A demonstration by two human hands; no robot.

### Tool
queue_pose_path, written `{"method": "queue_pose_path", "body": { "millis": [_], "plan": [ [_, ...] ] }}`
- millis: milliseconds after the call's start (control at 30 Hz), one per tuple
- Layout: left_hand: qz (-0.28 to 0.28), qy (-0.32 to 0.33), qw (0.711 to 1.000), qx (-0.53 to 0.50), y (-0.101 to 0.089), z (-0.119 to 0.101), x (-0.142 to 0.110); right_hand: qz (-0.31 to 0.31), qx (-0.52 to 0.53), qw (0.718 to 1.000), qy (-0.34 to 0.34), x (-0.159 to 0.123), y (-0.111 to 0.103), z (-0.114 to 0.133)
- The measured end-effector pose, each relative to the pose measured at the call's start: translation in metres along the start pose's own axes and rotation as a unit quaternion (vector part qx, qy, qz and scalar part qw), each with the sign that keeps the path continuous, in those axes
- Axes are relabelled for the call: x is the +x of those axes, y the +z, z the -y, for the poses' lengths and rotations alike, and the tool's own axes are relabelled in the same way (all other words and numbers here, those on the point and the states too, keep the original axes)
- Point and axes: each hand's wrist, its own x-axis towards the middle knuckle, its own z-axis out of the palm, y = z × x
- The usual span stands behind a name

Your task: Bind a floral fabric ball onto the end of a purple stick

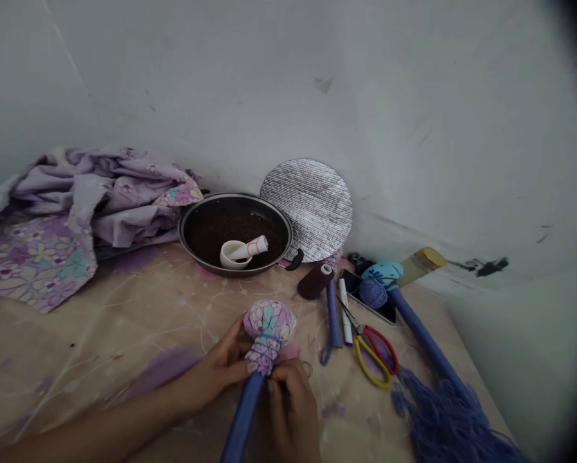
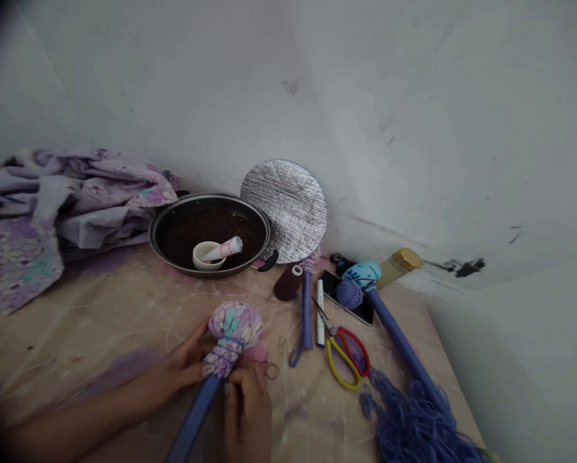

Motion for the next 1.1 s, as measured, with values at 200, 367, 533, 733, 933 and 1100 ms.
{"method": "queue_pose_path", "body": {
  "millis": [200, 367, 533, 733, 933, 1100],
  "plan": [
    [-0.017, 0.002, 1.000, -0.005, -0.003, 0.005, 0.001, -0.001, 0.003, 1.000, 0.001, -0.001, -0.001, 0.003],
    [-0.012, 0.006, 1.000, -0.008, -0.002, 0.005, 0.001, -0.009, 0.001, 1.000, -0.003, -0.002, -0.001, 0.000],
    [-0.017, 0.005, 1.000, 0.004, -0.002, 0.004, 0.002, 0.020, -0.026, 0.999, -0.042, 0.000, -0.006, -0.005],
    [-0.010, 0.015, 1.000, 0.010, -0.003, 0.006, 0.001, 0.016, -0.053, 0.998, -0.039, 0.001, -0.009, -0.005],
    [-0.010, 0.005, 1.000, 0.013, -0.002, 0.003, 0.000, 0.025, -0.032, 0.998, -0.055, 0.002, -0.010, -0.005],
    [-0.016, 0.000, 1.000, 0.012, 0.001, -0.001, -0.001, -0.020, 0.006, 1.000, 0.017, 0.000, -0.002, 0.003]
  ]
}}
